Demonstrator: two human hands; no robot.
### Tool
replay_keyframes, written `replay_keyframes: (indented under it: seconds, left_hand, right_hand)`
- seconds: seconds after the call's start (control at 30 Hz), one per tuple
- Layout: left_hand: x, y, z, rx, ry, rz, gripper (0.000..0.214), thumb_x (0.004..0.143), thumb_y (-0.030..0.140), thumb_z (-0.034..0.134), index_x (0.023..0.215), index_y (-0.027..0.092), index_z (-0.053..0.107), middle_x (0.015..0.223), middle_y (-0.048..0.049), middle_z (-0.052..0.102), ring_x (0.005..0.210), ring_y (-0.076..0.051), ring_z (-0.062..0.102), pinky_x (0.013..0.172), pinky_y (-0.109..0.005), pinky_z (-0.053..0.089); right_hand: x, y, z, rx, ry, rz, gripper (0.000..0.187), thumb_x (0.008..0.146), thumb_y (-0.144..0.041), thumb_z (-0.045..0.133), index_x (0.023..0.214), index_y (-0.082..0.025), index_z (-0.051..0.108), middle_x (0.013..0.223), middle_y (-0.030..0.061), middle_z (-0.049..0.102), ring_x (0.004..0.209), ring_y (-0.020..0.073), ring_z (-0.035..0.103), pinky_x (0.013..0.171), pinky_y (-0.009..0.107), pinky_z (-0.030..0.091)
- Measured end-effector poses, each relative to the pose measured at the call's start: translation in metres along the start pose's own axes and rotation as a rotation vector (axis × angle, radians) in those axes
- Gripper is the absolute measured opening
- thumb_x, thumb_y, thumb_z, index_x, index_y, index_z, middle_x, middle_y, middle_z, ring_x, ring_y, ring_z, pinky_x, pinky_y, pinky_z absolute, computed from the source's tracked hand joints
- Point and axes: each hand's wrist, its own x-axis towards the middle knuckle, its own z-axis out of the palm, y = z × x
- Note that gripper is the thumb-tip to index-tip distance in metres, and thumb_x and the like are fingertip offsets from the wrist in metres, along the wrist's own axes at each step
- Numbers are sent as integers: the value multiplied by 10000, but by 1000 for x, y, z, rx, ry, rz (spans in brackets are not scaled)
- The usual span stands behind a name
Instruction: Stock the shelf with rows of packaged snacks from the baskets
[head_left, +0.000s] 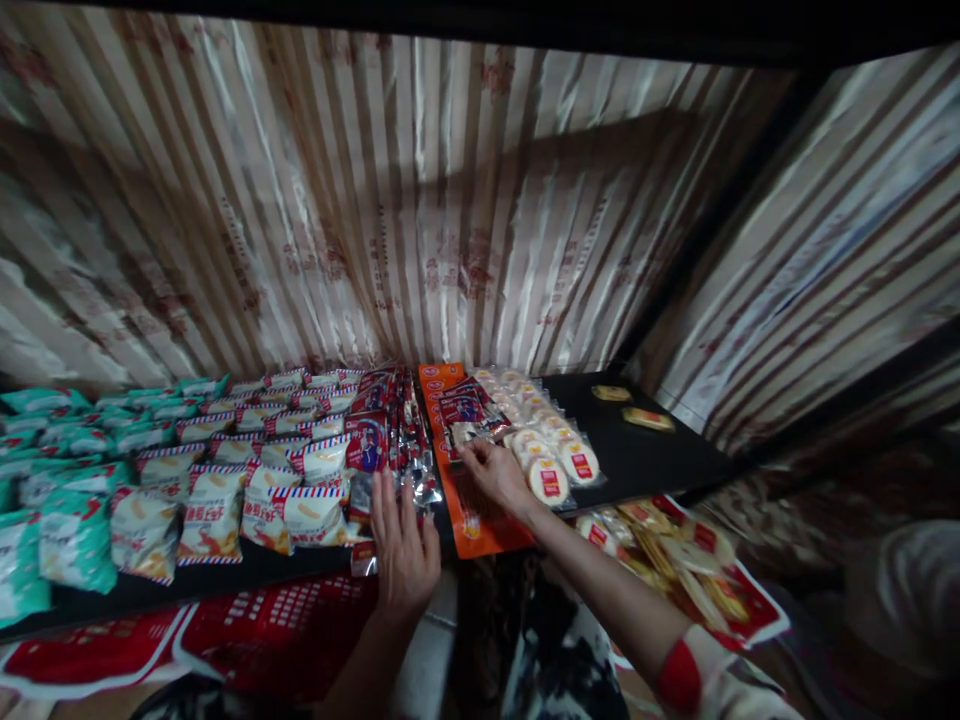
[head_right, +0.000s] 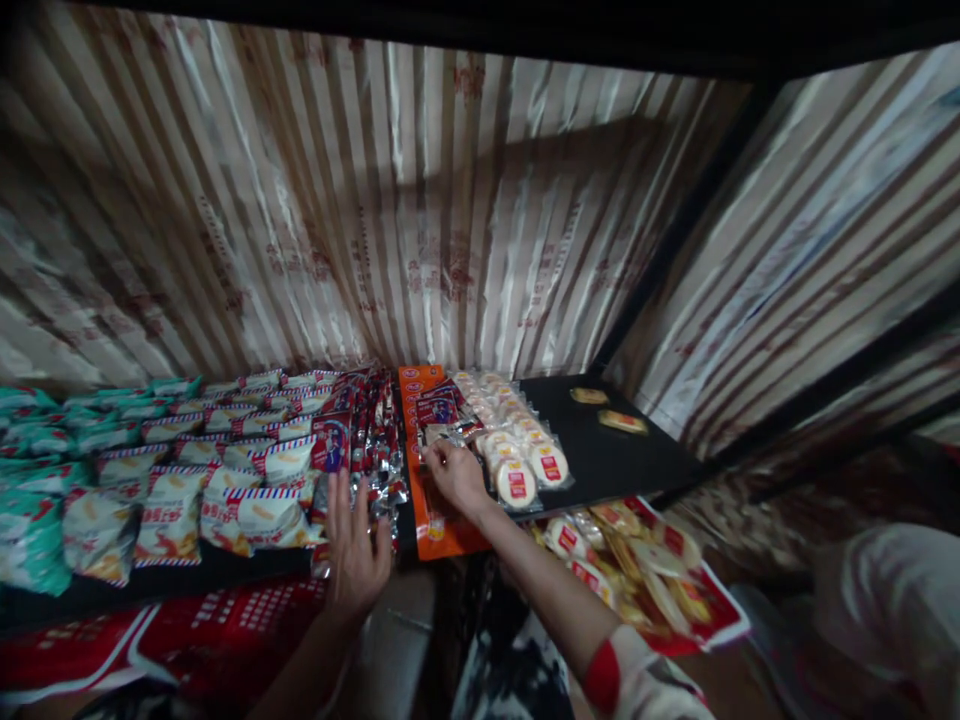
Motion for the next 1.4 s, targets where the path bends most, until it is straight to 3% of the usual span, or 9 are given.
replay_keyframes:
  seconds: [0.1, 0.23, 0.43, 0.73, 0.87, 1.03, 1.13, 1.27, 1.4]
  left_hand:
    - [3, 18, 11, -91, -126, 35, 480, 845, 138, 386, 1326, 143, 388, 1494, -144, 204, 1387, -269, 139, 1090, -495, 254]
    - [8, 37, 40, -153, -288, -102, 452, 830, 134, 380, 1276, 132, 459, 1479, -127, 256, 1377, -240, 192, 1108, -448, 263]
    - [17, 49, 80, -129, -431, -170, 512, 749, 78, 412, 1257, 52, 476, 1464, -174, 271, 1378, -286, 167, 1110, -464, 255]
    - [30, 52, 98, -54, -560, -230, 526, 731, 77, 417, 1251, 52, 488, 1449, -139, 323, 1382, -262, 159, 1138, -427, 207]
    - [33, 51, 101, -57, -561, -235, 545, 729, 77, 422, 1270, 30, 459, 1456, -173, 293, 1378, -272, 169, 1139, -434, 202]
    - [38, 52, 98, -129, -509, -266, 594, 758, 112, 412, 1339, 7, 345, 1453, -200, 284, 1376, -263, 182, 1132, -441, 216]
    - [44, 55, 90, -202, -473, -261, 644, 771, 175, 439, 1373, 17, 273, 1459, -185, 280, 1381, -250, 168, 1137, -442, 194]
    - [54, 63, 76, -286, -431, -283, 769, 734, 258, 520, 1401, 40, 205, 1478, -170, 242, 1381, -255, 172, 1136, -436, 189]
    - [59, 68, 66, -364, -360, -316, 747, 778, 293, 480, 1417, 68, 166, 1485, -163, 226, 1380, -237, 183, 1129, -418, 208]
  right_hand:
    - [18, 18, -13, -232, 53, 82, 284, 893, -377, 394, 976, -204, 603, 948, 64, 671, 785, 168, 618, 620, 234, 367]
    - [34, 35, -22, -425, -14, 176, 300, 897, -386, 394, 1037, -193, 576, 1008, 109, 664, 868, 204, 632, 651, 264, 385]
    - [40, 37, -20, -479, -105, 193, 332, 877, -406, 448, 1083, -157, 524, 1013, 146, 661, 936, 241, 624, 717, 300, 417]
    - [40, 42, -11, -409, -142, 175, 406, 851, -207, 471, 1242, -137, 388, 958, 150, 670, 887, 223, 639, 715, 291, 427]
    - [41, 49, -8, -153, -62, 184, 380, 805, -195, 495, 1181, -143, 472, 918, 104, 677, 833, 196, 636, 683, 261, 423]
    - [41, 47, -12, 624, 15, 331, 387, 722, -206, 533, 1102, -131, 520, 646, -16, 611, 549, 127, 570, 555, 232, 432]
    - [36, 38, -22, 982, 22, 360, 447, 650, -251, 605, 1075, -129, 534, 610, -41, 584, 489, 102, 521, 514, 223, 419]
    - [22, 16, -40, 1145, -4, 331, 434, 563, -274, 679, 969, -151, 593, 633, -36, 609, 504, 87, 510, 505, 205, 394]
    - [8, -10, -54, 1250, -87, 286, 446, 534, -280, 729, 948, -168, 608, 716, -7, 654, 580, 102, 560, 574, 217, 426]
